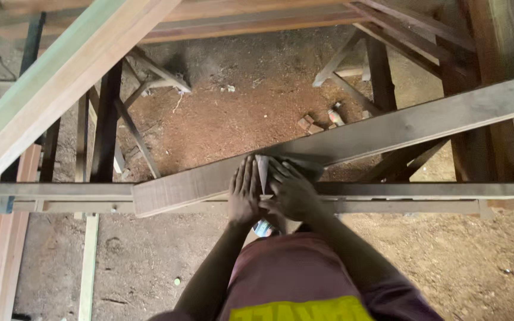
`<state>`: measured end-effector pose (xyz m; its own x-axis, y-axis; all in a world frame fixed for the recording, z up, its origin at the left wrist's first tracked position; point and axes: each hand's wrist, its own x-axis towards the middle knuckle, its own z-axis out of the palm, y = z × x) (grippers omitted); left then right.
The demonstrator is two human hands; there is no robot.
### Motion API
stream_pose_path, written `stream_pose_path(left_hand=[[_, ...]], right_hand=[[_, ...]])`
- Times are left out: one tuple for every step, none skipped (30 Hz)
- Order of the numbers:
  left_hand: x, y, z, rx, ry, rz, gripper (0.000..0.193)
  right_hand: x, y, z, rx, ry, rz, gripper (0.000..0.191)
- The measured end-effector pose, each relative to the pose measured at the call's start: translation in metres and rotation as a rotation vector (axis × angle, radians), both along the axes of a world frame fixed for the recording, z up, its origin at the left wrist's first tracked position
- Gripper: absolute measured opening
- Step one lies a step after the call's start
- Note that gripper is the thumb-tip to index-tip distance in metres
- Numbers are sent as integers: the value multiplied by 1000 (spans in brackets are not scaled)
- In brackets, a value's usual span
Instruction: The person sands the surface of a long wooden beam by hand and with a small sanding block, later using a brush to clear away dust.
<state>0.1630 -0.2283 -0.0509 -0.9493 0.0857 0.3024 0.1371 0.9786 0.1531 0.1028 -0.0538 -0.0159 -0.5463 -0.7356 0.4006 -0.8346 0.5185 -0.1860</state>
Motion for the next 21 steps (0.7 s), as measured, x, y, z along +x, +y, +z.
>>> stream_pose_path(left_hand=[[-1,2,0,75,19,-26,100],[-2,6,0,153,26,-44,102],[-3,9,1,219,23,-66,105],[-4,13,2,222,-3,-53,105],[-5,17,2,225,-12,-34,105],[-7,21,3,217,-16,-12,106],[-8,26,4,210,-4,6,106],[-10,31,6,207,7,15,105],[-12,37,7,207,24,22,105],[-14,44,9,247,51,45,102],[-17,53,11,287,79,71,99],[-19,63,14,325,106,97,96],[-22,76,17,421,157,90,93],[-24,90,20,516,205,83,91],[-26,107,23,610,250,78,90],[-29,125,27,568,302,16,89],[-33,144,31,529,351,-48,88],[-37,165,34,488,405,-108,86],[-43,184,38,498,369,-121,88],[-52,203,41,502,335,-129,89],[-63,220,43,504,299,-132,90]], right_hand=[[-9,16,-6,0,-39,-23,64],[-23,43,-6,13,-64,-89,65],[-46,76,-4,34,-68,-204,66],[-74,115,4,66,-61,-330,67],[-92,146,11,93,-58,-419,68],[-113,177,21,118,-55,-505,69],[-124,196,30,137,-57,-568,70],[-134,208,38,138,-92,-611,71],[-139,212,45,130,-146,-639,72],[-137,207,49,121,-222,-662,73],[-134,197,51,83,-421,-695,68],[-127,182,50,133,-602,-648,80],[-120,165,46,186,-784,-596,92],[-117,155,42,243,-967,-538,106],[-111,144,34,333,-1100,-330,57],[-110,137,26,106,-557,-112,60],[-108,133,17,-117,-12,99,71],[-111,135,7,-229,-150,145,65],[-115,142,-1,-346,-286,199,59],[-122,152,-10,-465,-422,259,53],[-129,163,-17,-555,-588,272,52]])
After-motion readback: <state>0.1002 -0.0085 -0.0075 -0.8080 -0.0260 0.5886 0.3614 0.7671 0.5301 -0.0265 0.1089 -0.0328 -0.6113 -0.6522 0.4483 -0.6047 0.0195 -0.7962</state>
